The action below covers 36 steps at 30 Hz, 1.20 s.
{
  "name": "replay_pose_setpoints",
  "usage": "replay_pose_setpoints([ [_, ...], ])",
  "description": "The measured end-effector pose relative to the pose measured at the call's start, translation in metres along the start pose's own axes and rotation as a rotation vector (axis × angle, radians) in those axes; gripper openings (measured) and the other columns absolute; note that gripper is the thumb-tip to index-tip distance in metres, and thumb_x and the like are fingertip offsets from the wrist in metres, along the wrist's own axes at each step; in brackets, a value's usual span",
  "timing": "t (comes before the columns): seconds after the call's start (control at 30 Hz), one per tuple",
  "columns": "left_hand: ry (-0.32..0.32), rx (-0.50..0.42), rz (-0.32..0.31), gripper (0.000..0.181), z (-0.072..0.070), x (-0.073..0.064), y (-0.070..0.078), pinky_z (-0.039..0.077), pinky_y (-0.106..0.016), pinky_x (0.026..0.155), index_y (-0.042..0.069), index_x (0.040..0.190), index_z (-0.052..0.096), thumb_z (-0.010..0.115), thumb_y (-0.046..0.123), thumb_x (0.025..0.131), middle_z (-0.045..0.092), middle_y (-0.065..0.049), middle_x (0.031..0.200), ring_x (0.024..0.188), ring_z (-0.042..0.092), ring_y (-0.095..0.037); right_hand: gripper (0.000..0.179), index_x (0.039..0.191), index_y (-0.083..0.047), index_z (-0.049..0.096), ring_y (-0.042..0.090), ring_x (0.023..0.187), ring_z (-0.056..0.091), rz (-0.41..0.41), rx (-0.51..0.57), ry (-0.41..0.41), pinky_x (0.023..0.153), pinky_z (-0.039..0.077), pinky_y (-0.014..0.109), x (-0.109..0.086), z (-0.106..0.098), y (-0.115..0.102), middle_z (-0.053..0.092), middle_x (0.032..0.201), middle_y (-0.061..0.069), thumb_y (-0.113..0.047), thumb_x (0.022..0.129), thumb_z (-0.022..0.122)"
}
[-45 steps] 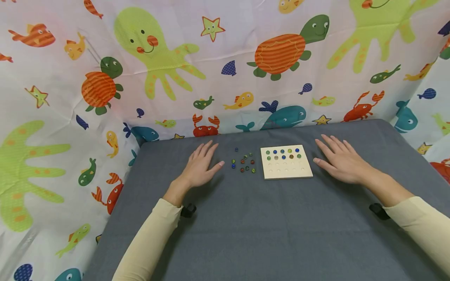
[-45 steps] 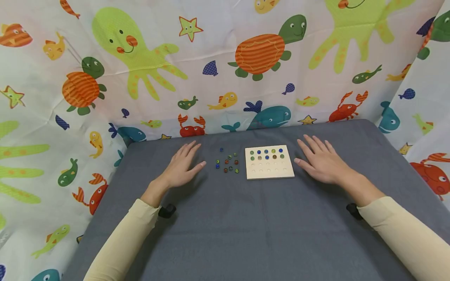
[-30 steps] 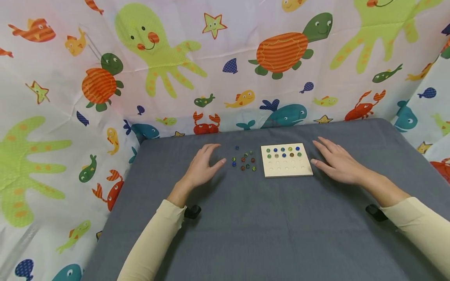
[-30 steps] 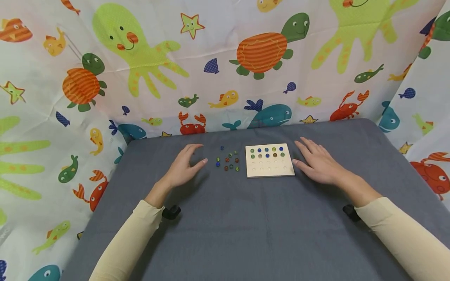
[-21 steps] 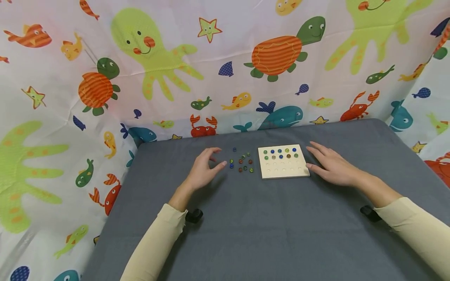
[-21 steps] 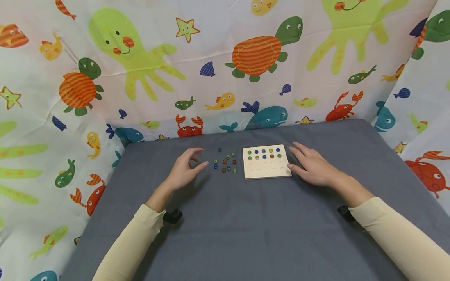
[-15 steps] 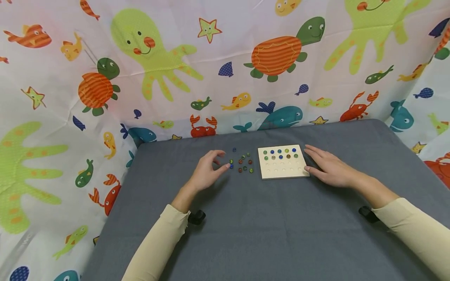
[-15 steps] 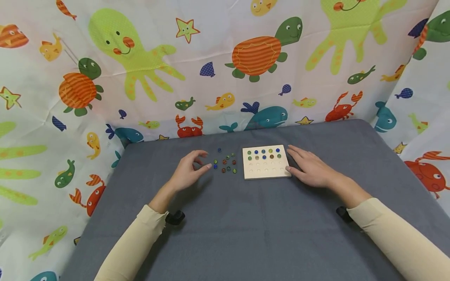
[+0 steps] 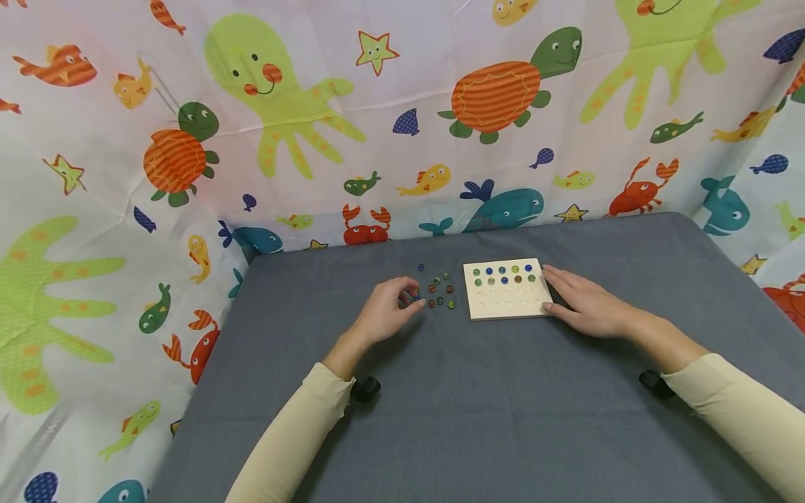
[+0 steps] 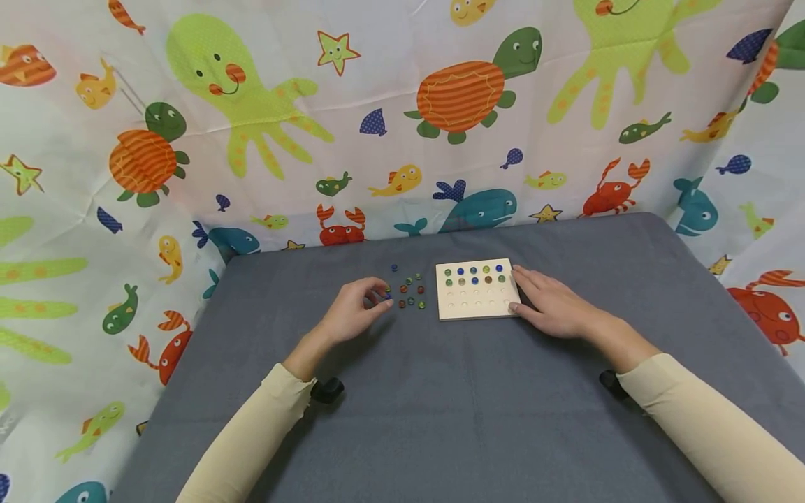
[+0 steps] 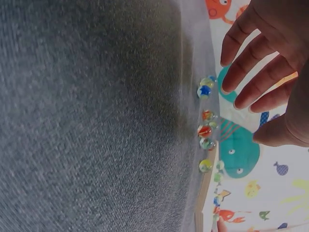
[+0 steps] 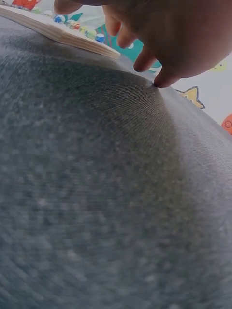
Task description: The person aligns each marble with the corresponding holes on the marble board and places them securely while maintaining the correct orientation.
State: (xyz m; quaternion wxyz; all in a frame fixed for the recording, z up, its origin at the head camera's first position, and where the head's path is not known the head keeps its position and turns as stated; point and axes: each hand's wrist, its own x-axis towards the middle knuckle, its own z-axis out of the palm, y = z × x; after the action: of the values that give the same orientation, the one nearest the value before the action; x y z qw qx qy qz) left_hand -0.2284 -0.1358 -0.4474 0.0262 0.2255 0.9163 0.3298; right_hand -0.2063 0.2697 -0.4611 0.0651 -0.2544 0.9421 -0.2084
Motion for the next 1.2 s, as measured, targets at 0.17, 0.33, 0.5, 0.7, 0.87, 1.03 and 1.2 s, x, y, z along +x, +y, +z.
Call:
replay_pose_setpoints([
  [0.17,-0.008,0.066,0.001,0.035,0.004,0.002,0.007,0.054,-0.039,0.077,0.005,0.126,0.068,0.07,0.027,0.1,0.07,-0.009,0.115,0.091,0.065,-0.02,0.072,0.158,0.004,0.028,0.051,0.148,0.024,-0.015,-0.005,0.009,0.115,0.022,0.066,0.0,0.006,0.001,0.025,0.164,0.026,-0.039,0.106,0.055],
  [0.33,-0.01,0.089,0.022,0.031,0.009,0.006,0.012,0.052,-0.035,0.074,0.005,0.122,0.07,0.07,0.026,0.099,0.071,-0.007,0.11,0.082,0.062,-0.015,0.072,0.159,0.001,0.028,0.054,0.147,0.023,-0.015,-0.018,0.012,0.114,0.021,0.068,0.0,0.01,0.005,0.025,0.165,0.024,-0.042,0.107,0.052],
  [0.5,-0.025,0.083,0.033,0.03,0.014,0.009,0.017,0.052,-0.033,0.072,0.004,0.122,0.071,0.071,0.022,0.098,0.072,-0.008,0.11,0.079,0.061,-0.014,0.073,0.161,-0.003,0.026,0.052,0.149,0.021,0.009,-0.064,-0.001,0.115,0.021,0.067,0.002,0.017,0.012,0.023,0.167,0.019,-0.049,0.108,0.044],
  [0.7,-0.027,0.118,0.031,0.028,0.021,0.014,0.022,0.05,-0.032,0.07,0.005,0.119,0.072,0.073,0.022,0.097,0.072,-0.005,0.103,0.075,0.059,-0.013,0.075,0.161,-0.003,0.025,0.05,0.151,0.02,0.039,-0.082,-0.014,0.116,0.019,0.066,0.004,0.023,0.017,0.021,0.169,0.017,-0.054,0.108,0.04],
  [0.87,-0.035,0.139,0.032,0.023,0.028,0.017,0.025,0.05,-0.031,0.07,0.006,0.114,0.073,0.074,0.021,0.096,0.071,-0.003,0.098,0.075,0.059,-0.012,0.076,0.161,-0.002,0.025,0.051,0.15,0.019,0.035,-0.083,-0.015,0.115,0.019,0.067,0.004,0.025,0.018,0.021,0.168,0.018,-0.055,0.108,0.04],
  [1.03,-0.02,0.125,0.03,0.022,0.035,0.021,0.027,0.051,-0.03,0.072,0.006,0.112,0.074,0.076,0.019,0.094,0.07,-0.003,0.093,0.076,0.061,-0.012,0.075,0.161,-0.003,0.026,0.048,0.152,0.019,0.042,-0.087,-0.007,0.117,0.018,0.066,0.004,0.026,0.019,0.021,0.169,0.016,-0.054,0.108,0.039],
  [1.2,-0.027,0.128,0.019,0.02,0.042,0.026,0.024,0.05,-0.028,0.072,0.007,0.111,0.074,0.076,0.019,0.094,0.07,0.0,0.091,0.074,0.061,-0.011,0.075,0.161,-0.003,0.026,0.049,0.151,0.02,0.041,-0.099,-0.011,0.115,0.018,0.068,0.006,0.025,0.019,0.021,0.169,0.017,-0.055,0.108,0.038],
])
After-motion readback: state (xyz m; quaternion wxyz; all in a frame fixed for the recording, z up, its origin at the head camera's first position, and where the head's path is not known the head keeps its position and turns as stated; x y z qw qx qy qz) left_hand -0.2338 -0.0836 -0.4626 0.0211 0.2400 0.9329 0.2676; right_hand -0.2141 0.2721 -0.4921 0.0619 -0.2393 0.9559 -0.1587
